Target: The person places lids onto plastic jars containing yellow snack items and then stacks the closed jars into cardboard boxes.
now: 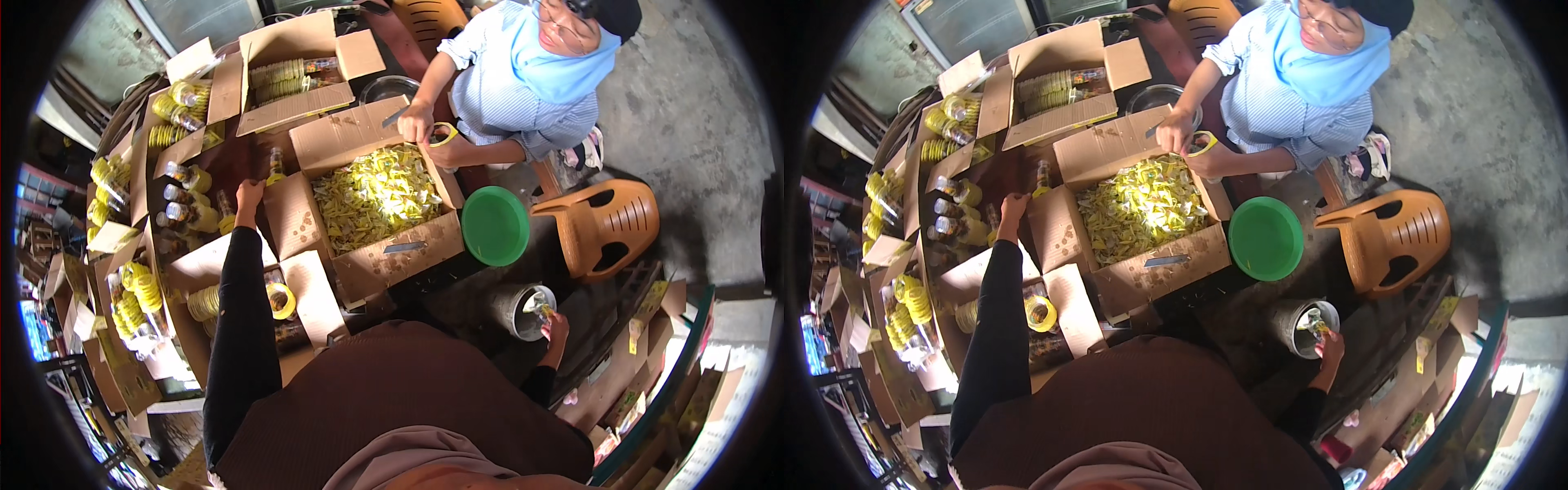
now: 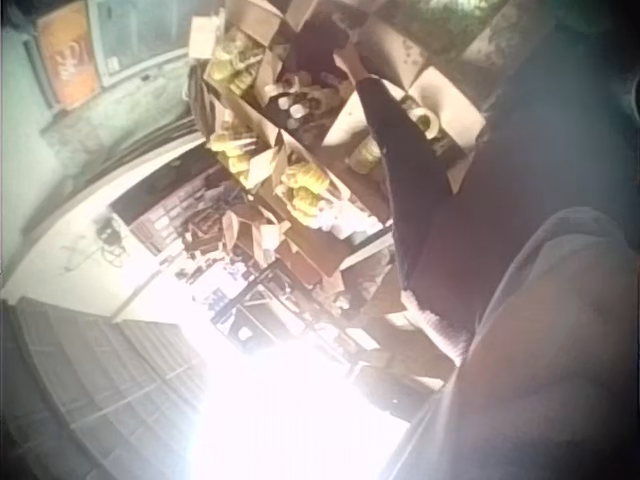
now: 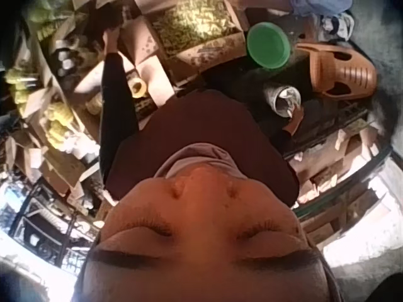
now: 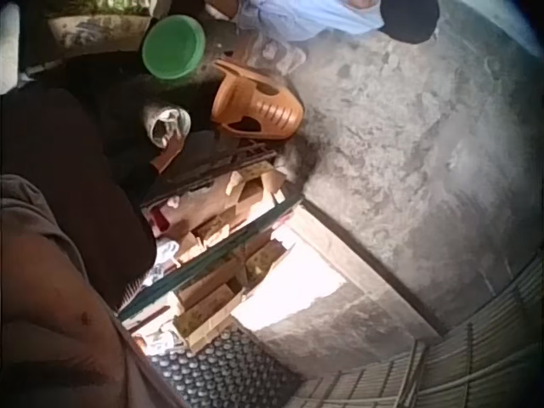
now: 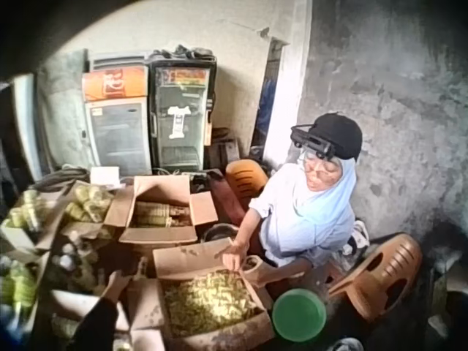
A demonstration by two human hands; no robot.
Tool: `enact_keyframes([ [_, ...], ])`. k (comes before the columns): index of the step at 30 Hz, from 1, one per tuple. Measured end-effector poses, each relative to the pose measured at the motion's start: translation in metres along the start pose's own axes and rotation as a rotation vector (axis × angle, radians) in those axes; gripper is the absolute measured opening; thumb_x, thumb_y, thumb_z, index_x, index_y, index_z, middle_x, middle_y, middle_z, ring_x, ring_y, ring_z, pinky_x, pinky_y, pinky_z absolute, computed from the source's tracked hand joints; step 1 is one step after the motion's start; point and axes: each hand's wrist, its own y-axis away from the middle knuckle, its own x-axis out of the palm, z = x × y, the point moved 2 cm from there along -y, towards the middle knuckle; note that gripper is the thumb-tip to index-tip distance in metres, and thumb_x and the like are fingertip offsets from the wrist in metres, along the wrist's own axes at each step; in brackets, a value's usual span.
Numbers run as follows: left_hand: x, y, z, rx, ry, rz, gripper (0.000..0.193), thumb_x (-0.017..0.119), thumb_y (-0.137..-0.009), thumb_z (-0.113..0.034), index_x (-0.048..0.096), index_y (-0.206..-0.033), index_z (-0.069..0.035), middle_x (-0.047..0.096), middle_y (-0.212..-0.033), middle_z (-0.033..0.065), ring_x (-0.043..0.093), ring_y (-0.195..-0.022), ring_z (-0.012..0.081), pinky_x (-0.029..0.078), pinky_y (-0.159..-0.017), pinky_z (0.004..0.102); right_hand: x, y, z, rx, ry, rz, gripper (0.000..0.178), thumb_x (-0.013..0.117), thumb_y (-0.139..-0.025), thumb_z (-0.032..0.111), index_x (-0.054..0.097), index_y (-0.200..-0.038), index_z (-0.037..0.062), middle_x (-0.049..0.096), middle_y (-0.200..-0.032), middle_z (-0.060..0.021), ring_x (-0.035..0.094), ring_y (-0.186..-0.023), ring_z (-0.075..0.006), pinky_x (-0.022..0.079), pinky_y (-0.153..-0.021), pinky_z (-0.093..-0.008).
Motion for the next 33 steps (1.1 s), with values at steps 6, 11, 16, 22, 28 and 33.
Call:
enact_keyframes([
  [6, -0.037, 0.034, -0.079, 0.342, 0.082, -0.121, 0.036, 0.072, -0.080, -0.030, 0.067, -0.100, -0.001, 0.068, -0.096, 0.0168, 0.066, -0.090, 0.0294, 0.051, -0.079, 0.0372, 0.048, 0.036, 0.036, -0.054, -0.174, 0.477, 0.032, 0.058, -0.092, 0.018, 0.055, -0.122, 0.0098, 0.059, -0.111, -0.0070, 0.062, -0.081, -0.0212, 0.053, -0.079, -0.0390],
  [11, -0.036, 0.117, -0.159, 0.678, 0.290, -0.069, 0.029, 0.074, -0.081, -0.016, 0.064, -0.103, -0.001, 0.067, -0.103, 0.0137, 0.066, -0.093, 0.0249, 0.052, -0.080, 0.0337, 0.136, 0.105, 0.118, -0.174, -0.332, 0.916, 0.044, 0.063, -0.091, 0.023, 0.049, -0.128, 0.0055, 0.058, -0.117, -0.0117, 0.062, -0.094, -0.0235, 0.052, -0.083, -0.0373],
  [16, -0.008, 0.247, -0.204, 0.693, 0.451, 0.437, 0.058, 0.080, -0.077, -0.024, 0.054, -0.124, -0.002, 0.058, -0.115, 0.0091, 0.058, -0.105, 0.0217, 0.048, -0.093, 0.0320, 0.207, 0.153, 0.155, -0.121, -0.528, 1.197, 0.044, 0.061, -0.092, 0.020, 0.043, -0.130, 0.0059, 0.058, -0.118, -0.0130, 0.062, -0.100, -0.0242, 0.052, -0.085, -0.0367],
  [22, 0.004, 0.341, -0.224, 0.316, 0.949, 0.781, 0.064, 0.073, -0.085, -0.021, 0.040, -0.137, -0.003, 0.054, -0.124, 0.0105, 0.057, -0.110, 0.0182, 0.046, -0.096, 0.0342, 0.269, 0.204, 0.175, -0.043, -0.477, 1.515, 0.037, 0.060, -0.092, 0.017, 0.045, -0.123, 0.0053, 0.056, -0.120, -0.0131, 0.061, -0.102, -0.0240, 0.052, -0.086, -0.0358],
  [28, -0.010, 0.341, -0.210, 0.048, 1.260, 0.456, 0.052, 0.075, -0.084, -0.018, 0.049, -0.126, -0.003, 0.059, -0.111, 0.0036, 0.058, -0.102, 0.0140, 0.048, -0.087, 0.0297, 0.306, 0.211, 0.169, -0.414, -0.063, 1.593, 0.033, 0.066, -0.090, 0.021, 0.052, -0.117, 0.0064, 0.057, -0.109, -0.0057, 0.059, -0.095, -0.0176, 0.049, -0.080, -0.0312],
  [33, -0.033, 0.338, -0.185, 0.037, 1.236, 0.111, 0.050, 0.074, -0.083, -0.013, 0.050, -0.125, -0.003, 0.059, -0.111, 0.0041, 0.058, -0.102, 0.0134, 0.048, -0.089, 0.0295, 0.317, 0.188, 0.178, -1.342, 0.216, 1.073, 0.028, 0.073, -0.078, 0.008, 0.060, -0.102, 0.0056, 0.056, -0.097, -0.0101, 0.058, -0.087, -0.0260, 0.048, -0.079, -0.0354],
])
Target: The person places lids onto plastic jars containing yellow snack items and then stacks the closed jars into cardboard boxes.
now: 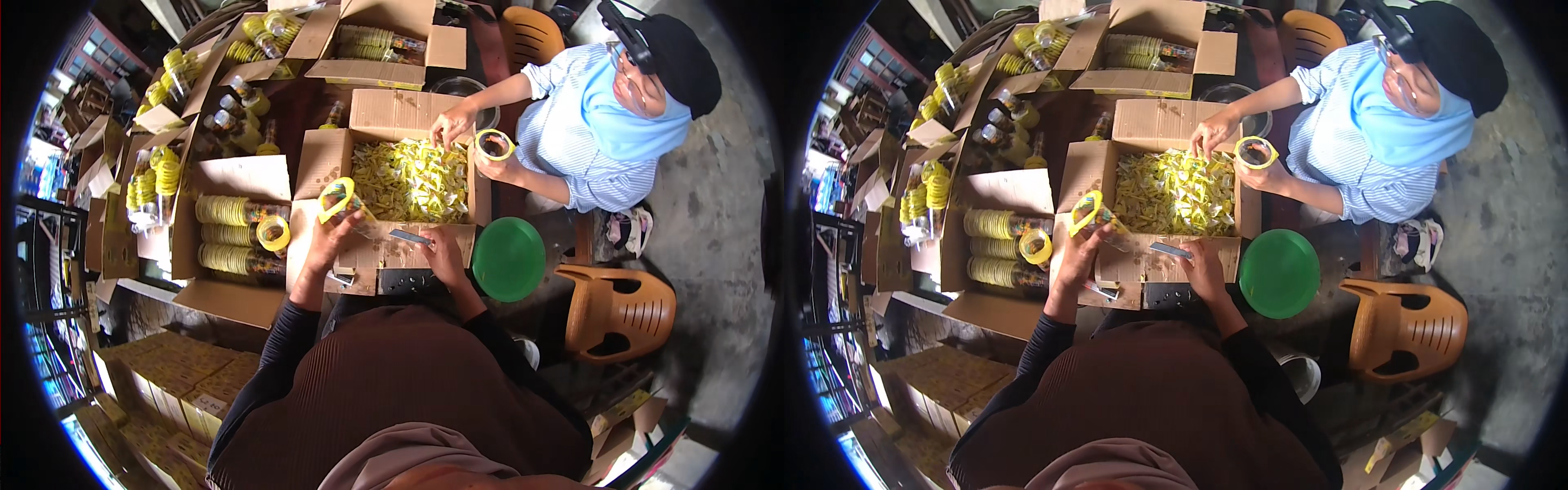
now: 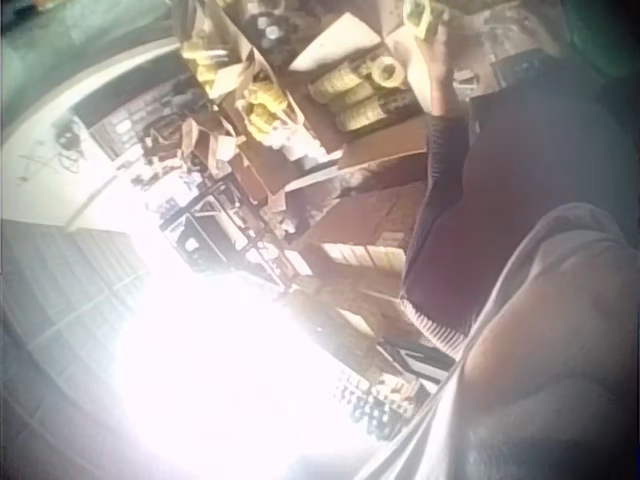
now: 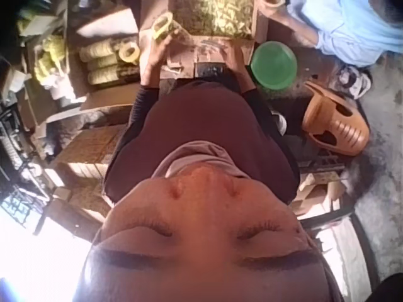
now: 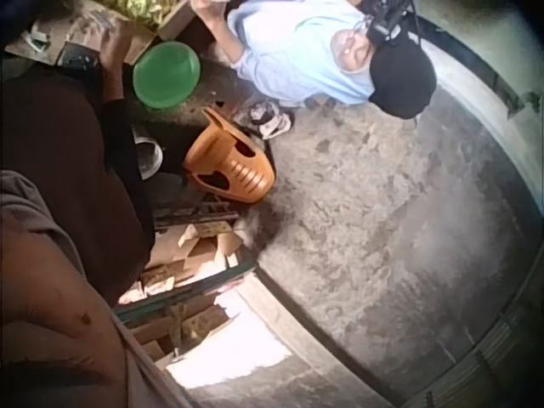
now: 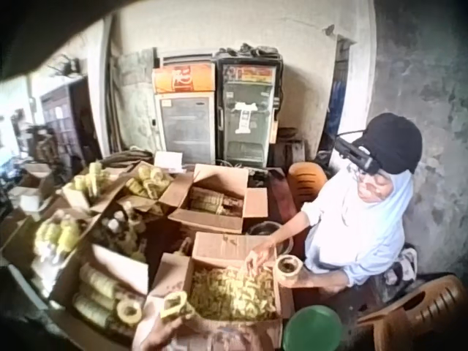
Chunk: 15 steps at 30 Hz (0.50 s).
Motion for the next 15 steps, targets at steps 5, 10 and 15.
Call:
enact_keyframes([
  [5, -0.016, 0.023, -0.007, 0.042, -0.048, -0.143, 0.045, 0.071, -0.085, -0.011, 0.048, -0.123, -0.001, 0.060, -0.105, 0.0037, 0.058, -0.096, 0.0120, 0.048, -0.085, 0.0277, 0.000, -0.008, -0.006, -0.199, 0.451, -0.004, 0.026, 0.074, -0.074, 0.012, 0.059, -0.096, 0.0082, 0.054, -0.092, -0.0094, 0.054, -0.092, -0.0303, 0.043, -0.079, -0.0421],
  [10, -0.035, 0.046, 0.006, 0.040, -0.082, -0.241, 0.043, 0.072, -0.085, -0.014, 0.050, -0.120, 0.000, 0.061, -0.105, 0.0044, 0.059, -0.094, 0.0118, 0.049, -0.084, 0.0280, 0.005, -0.015, -0.009, -0.223, 0.483, 0.018, 0.025, 0.073, -0.074, 0.013, 0.060, -0.094, 0.0092, 0.054, -0.090, -0.0078, 0.054, -0.091, -0.0282, 0.042, -0.077, -0.0416],
  [15, -0.050, 0.064, 0.012, 0.025, -0.049, -0.325, 0.050, 0.072, -0.084, -0.014, 0.048, -0.125, 0.002, 0.063, -0.104, 0.0078, 0.061, -0.099, 0.0158, 0.049, -0.086, 0.0301, 0.011, -0.015, -0.012, -0.257, 0.502, 0.010, 0.020, 0.072, -0.073, 0.010, 0.059, -0.089, 0.0085, 0.055, -0.088, -0.0080, 0.054, -0.090, -0.0285, 0.042, -0.076, -0.0411],
])
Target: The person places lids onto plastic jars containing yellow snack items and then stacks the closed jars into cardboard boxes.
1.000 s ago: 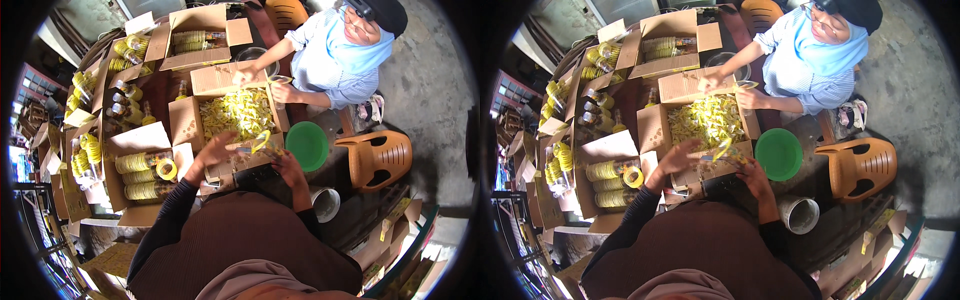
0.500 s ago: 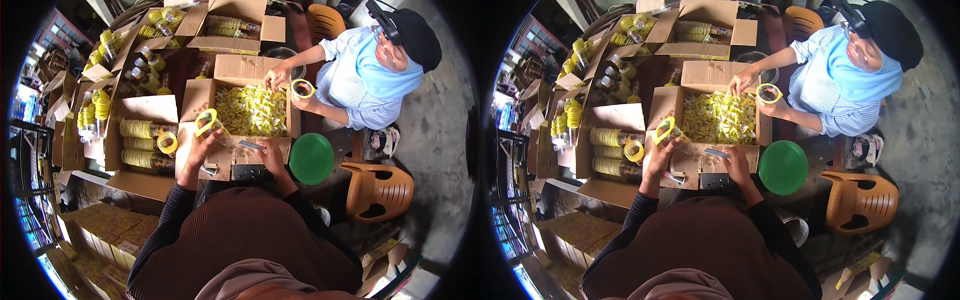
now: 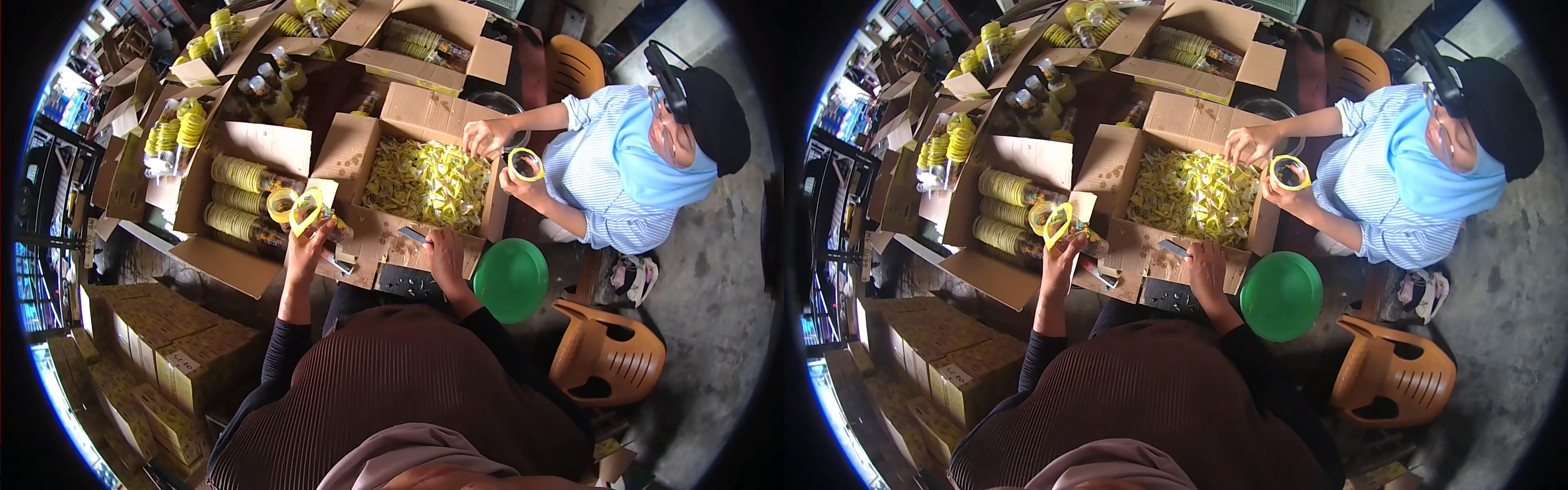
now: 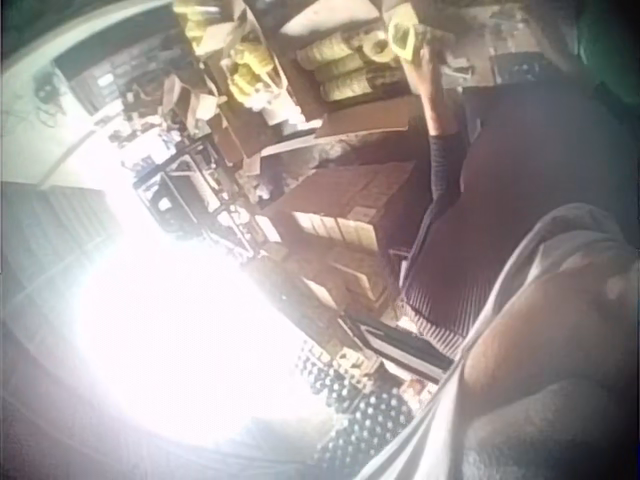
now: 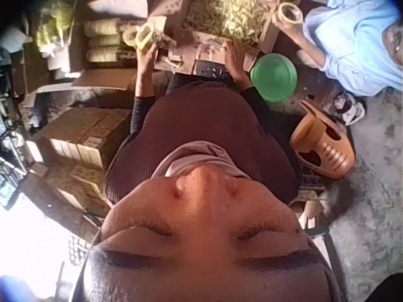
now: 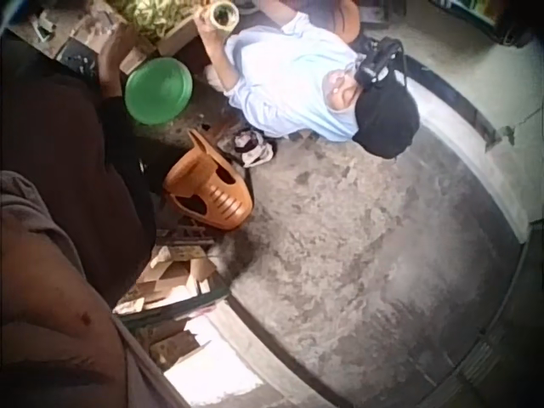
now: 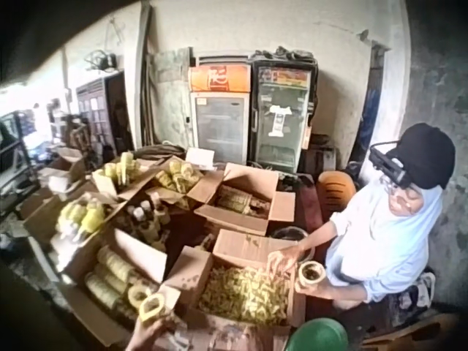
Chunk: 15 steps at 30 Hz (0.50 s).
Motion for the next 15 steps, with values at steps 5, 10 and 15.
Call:
enact_keyframes([
  [5, -0.011, 0.006, 0.000, 0.098, -0.117, -0.053, 0.041, 0.067, -0.087, -0.008, 0.049, -0.122, 0.001, 0.064, -0.103, 0.0075, 0.062, -0.089, 0.0124, 0.052, -0.079, 0.0272, 0.005, -0.003, 0.000, 0.002, -0.060, 0.002, 0.015, 0.069, -0.073, 0.005, 0.059, -0.084, 0.0084, 0.055, -0.087, -0.0088, 0.055, -0.088, -0.0292, 0.042, -0.074, -0.0409],
  [10, -0.003, 0.023, -0.014, 0.039, -0.087, -0.116, 0.047, 0.070, -0.085, -0.010, 0.048, -0.124, 0.002, 0.063, -0.105, 0.0091, 0.061, -0.094, 0.0129, 0.050, -0.082, 0.0283, 0.000, -0.007, 0.011, -0.062, -0.031, 0.042, 0.015, 0.067, -0.073, 0.003, 0.059, -0.085, 0.0082, 0.055, -0.087, -0.0102, 0.054, -0.087, -0.0300, 0.041, -0.073, -0.0414],
  [15, -0.001, 0.038, -0.020, 0.078, -0.055, -0.160, 0.051, 0.074, -0.083, -0.013, 0.049, -0.125, 0.001, 0.062, -0.104, 0.0062, 0.060, -0.095, 0.0127, 0.050, -0.083, 0.0286, 0.005, -0.027, 0.040, -0.159, -0.115, 0.001, 0.012, 0.066, -0.076, 0.006, 0.060, -0.086, 0.0084, 0.054, -0.089, -0.0096, 0.054, -0.088, -0.0296, 0.043, -0.078, -0.0415],
])
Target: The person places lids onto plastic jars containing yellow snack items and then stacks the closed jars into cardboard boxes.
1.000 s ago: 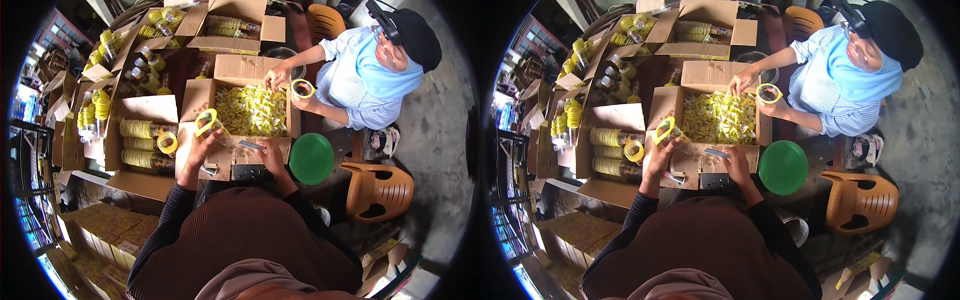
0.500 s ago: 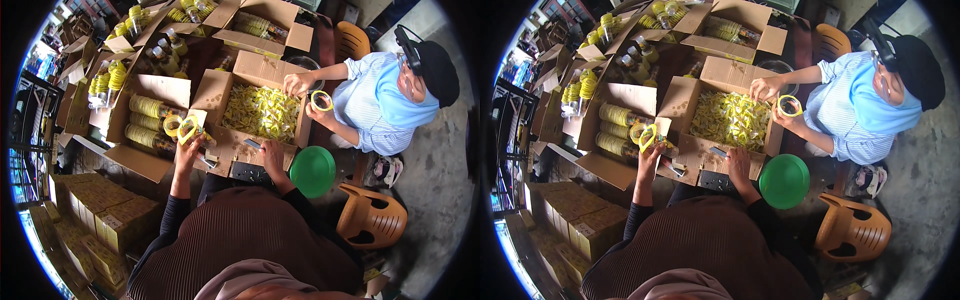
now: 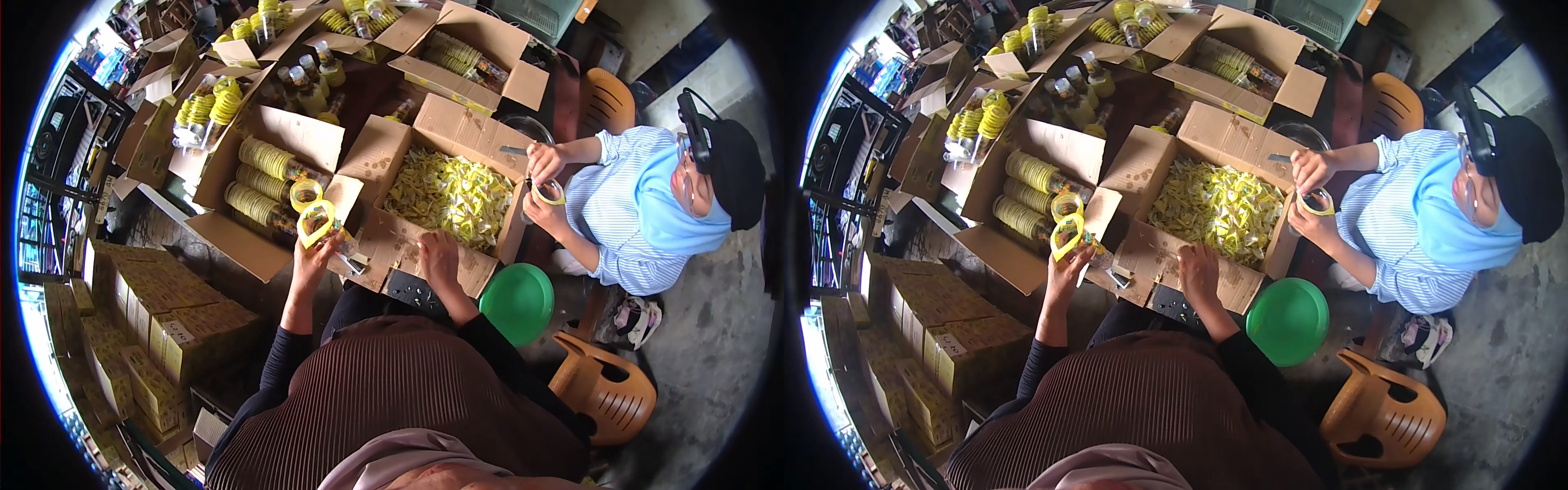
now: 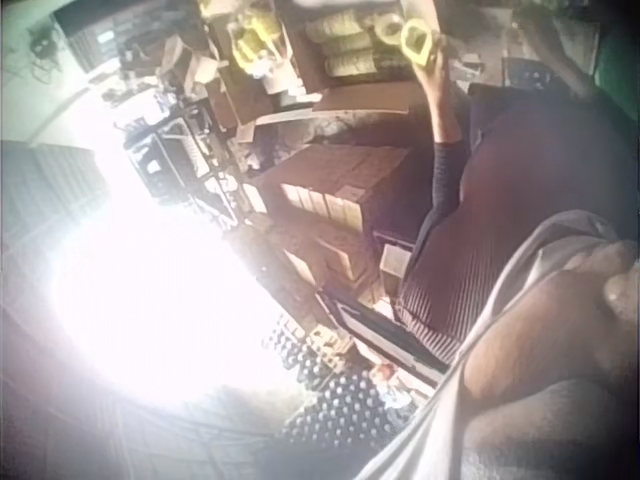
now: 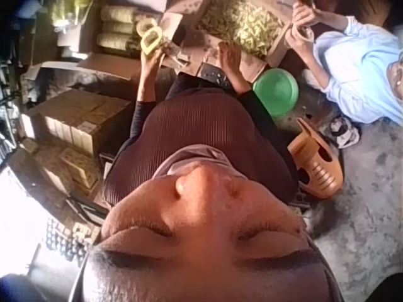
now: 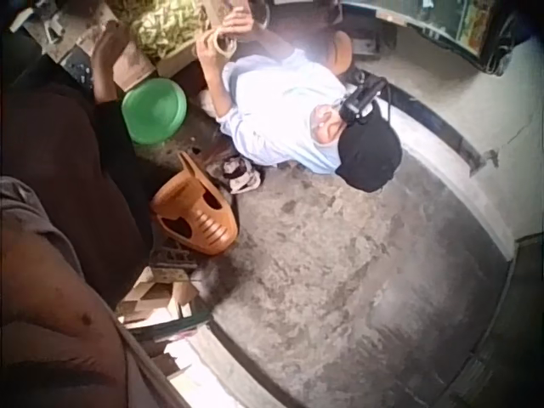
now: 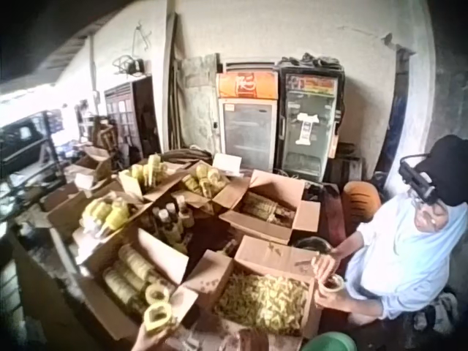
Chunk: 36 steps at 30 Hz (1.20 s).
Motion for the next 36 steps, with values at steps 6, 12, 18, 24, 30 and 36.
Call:
enact_keyframes([
  [6, -0.006, 0.016, 0.001, -0.055, -0.016, 0.023, 0.054, 0.074, -0.082, -0.011, 0.047, -0.127, 0.001, 0.061, -0.106, 0.0054, 0.059, -0.098, 0.0124, 0.049, -0.088, 0.0280, 0.031, -0.032, 0.017, -0.122, 0.037, -0.030, 0.009, 0.065, -0.081, 0.010, 0.064, -0.090, 0.0113, 0.056, -0.088, -0.0038, 0.056, -0.088, -0.0250, 0.045, -0.081, -0.0383],
  [12, -0.018, 0.021, -0.008, 0.001, 0.012, 0.066, 0.047, 0.072, -0.083, -0.007, 0.049, -0.124, 0.001, 0.060, -0.109, 0.0060, 0.059, -0.100, 0.0127, 0.050, -0.086, 0.0278, 0.030, 0.002, 0.008, -0.305, 0.167, 0.156, 0.001, 0.059, -0.078, 0.010, 0.059, -0.079, 0.0103, 0.056, -0.088, -0.0051, 0.057, -0.092, -0.0241, 0.044, -0.082, -0.0386],
  [18, -0.049, 0.034, -0.019, 0.007, 0.006, 0.073, 0.048, 0.072, -0.084, -0.009, 0.048, -0.124, 0.002, 0.060, -0.108, 0.0064, 0.059, -0.098, 0.0119, 0.051, -0.084, 0.0267, -0.004, 0.045, 0.006, -0.251, 0.056, 0.173, 0.007, 0.065, -0.078, 0.013, 0.062, -0.084, 0.0103, 0.055, -0.087, -0.0059, 0.057, -0.089, -0.0281, 0.045, -0.078, -0.0403],
  [24, -0.078, 0.050, -0.024, 0.024, 0.044, 0.149, 0.050, 0.073, -0.084, -0.011, 0.047, -0.125, 0.002, 0.059, -0.104, 0.0042, 0.057, -0.093, 0.0096, 0.051, -0.081, 0.0246, 0.013, 0.075, 0.013, -0.120, 0.100, 0.031, 0.004, 0.063, -0.079, 0.010, 0.063, -0.083, 0.0091, 0.056, -0.085, -0.0054, 0.056, -0.085, -0.0276, 0.044, -0.077, -0.0400],
  [30, -0.108, 0.073, -0.020, 0.001, 0.036, 0.164, 0.045, 0.073, -0.084, -0.011, 0.051, -0.121, 0.000, 0.060, -0.101, 0.0026, 0.057, -0.092, 0.0085, 0.050, -0.078, 0.0243, 0.011, 0.111, 0.029, -0.145, 0.148, 0.080, 0.003, 0.064, -0.078, 0.011, 0.063, -0.080, 0.0113, 0.058, -0.083, -0.0038, 0.057, -0.088, -0.0256, 0.044, -0.075, -0.0393],
  [36, -0.121, 0.081, -0.019, 0.048, -0.144, 0.287, 0.038, 0.075, -0.082, -0.016, 0.057, -0.112, 0.001, 0.063, -0.094, 0.0028, 0.059, -0.084, 0.0085, 0.050, -0.076, 0.0255, -0.013, 0.105, -0.015, 0.358, 0.076, -0.330, 0.008, 0.067, -0.076, 0.009, 0.061, -0.080, 0.0104, 0.058, -0.082, -0.0056, 0.058, -0.085, -0.0290, 0.043, -0.074, -0.0430],
])
